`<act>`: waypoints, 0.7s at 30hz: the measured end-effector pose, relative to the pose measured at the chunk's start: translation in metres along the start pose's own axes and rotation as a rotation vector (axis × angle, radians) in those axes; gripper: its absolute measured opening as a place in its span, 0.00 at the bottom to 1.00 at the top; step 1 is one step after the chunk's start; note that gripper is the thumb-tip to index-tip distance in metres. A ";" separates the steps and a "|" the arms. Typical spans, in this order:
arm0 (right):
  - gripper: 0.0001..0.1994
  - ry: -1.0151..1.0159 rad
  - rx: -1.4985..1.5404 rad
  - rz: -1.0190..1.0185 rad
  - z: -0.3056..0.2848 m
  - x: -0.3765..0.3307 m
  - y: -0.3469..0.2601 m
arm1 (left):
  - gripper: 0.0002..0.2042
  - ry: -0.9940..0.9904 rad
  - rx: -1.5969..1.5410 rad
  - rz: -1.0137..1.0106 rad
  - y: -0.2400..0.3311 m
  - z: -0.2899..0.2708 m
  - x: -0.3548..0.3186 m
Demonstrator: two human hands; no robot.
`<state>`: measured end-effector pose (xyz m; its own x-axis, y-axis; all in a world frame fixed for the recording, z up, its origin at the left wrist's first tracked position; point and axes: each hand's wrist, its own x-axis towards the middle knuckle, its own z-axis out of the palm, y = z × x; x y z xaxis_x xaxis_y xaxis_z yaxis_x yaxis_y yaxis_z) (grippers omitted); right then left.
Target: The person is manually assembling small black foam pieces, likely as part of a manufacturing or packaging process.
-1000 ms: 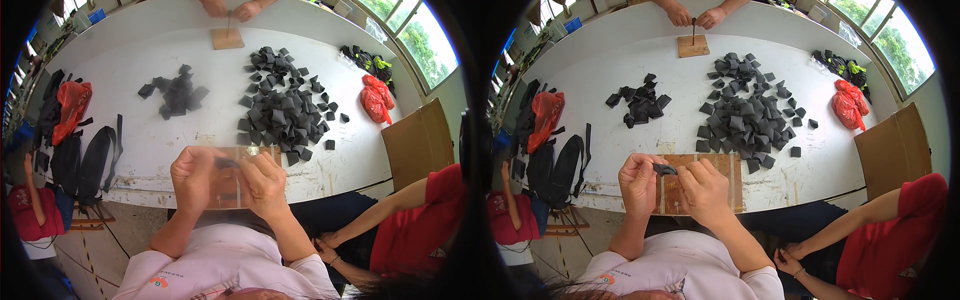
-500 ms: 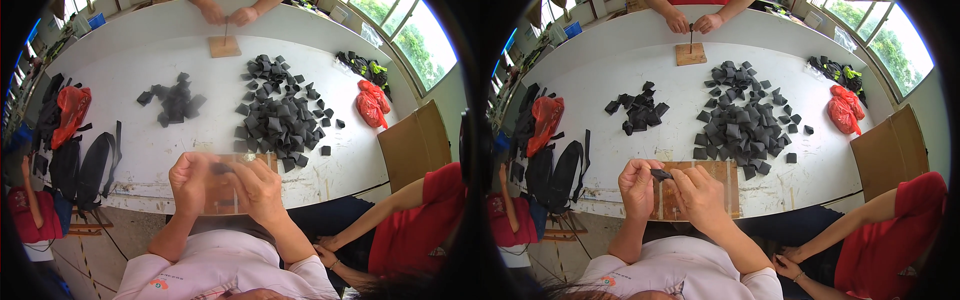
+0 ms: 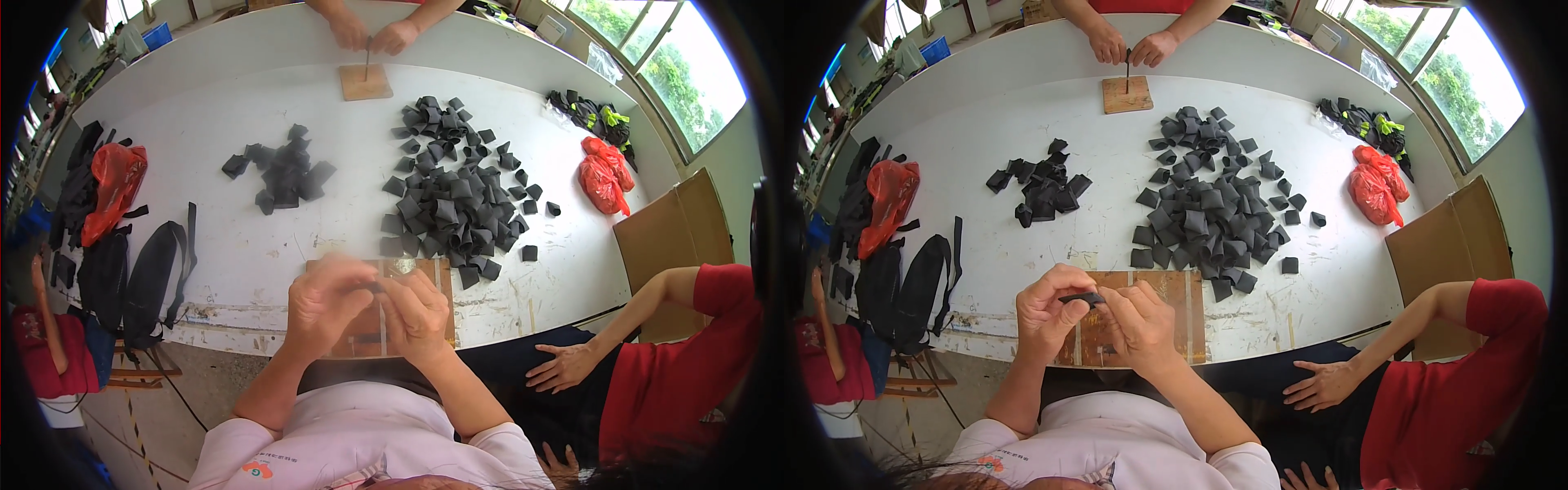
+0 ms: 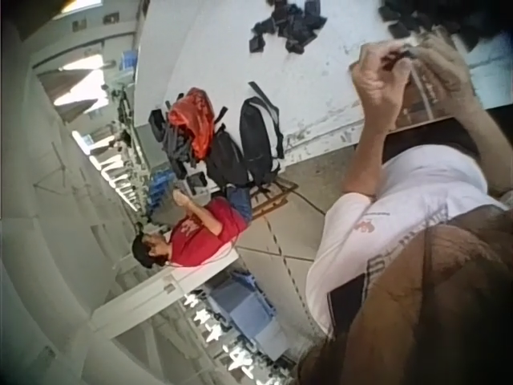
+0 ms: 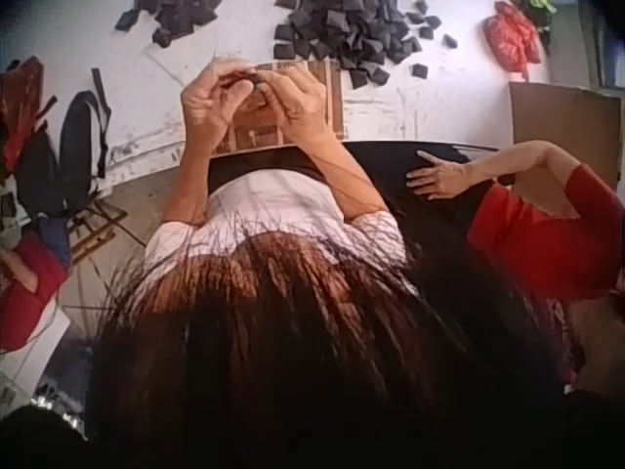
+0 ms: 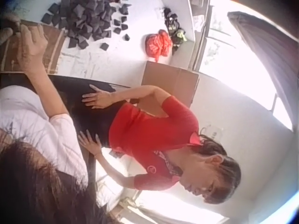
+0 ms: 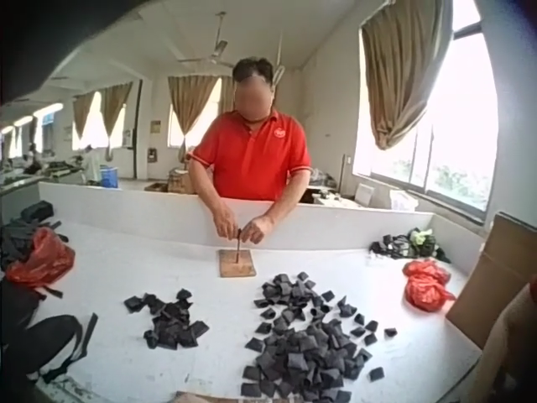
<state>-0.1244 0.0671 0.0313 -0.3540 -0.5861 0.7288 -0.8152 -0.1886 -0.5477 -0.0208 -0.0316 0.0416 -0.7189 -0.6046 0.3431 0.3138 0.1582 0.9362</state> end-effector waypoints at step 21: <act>0.10 -0.018 -0.095 -0.044 0.000 -0.002 0.000 | 0.03 -0.091 -0.056 -0.415 -0.016 -0.004 -0.014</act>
<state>-0.1240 0.0684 0.0294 -0.3093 -0.5934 0.7431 -0.8699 -0.1392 -0.4731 -0.0135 -0.0291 0.0211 -0.8423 -0.5362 -0.0547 0.0175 -0.1286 0.9915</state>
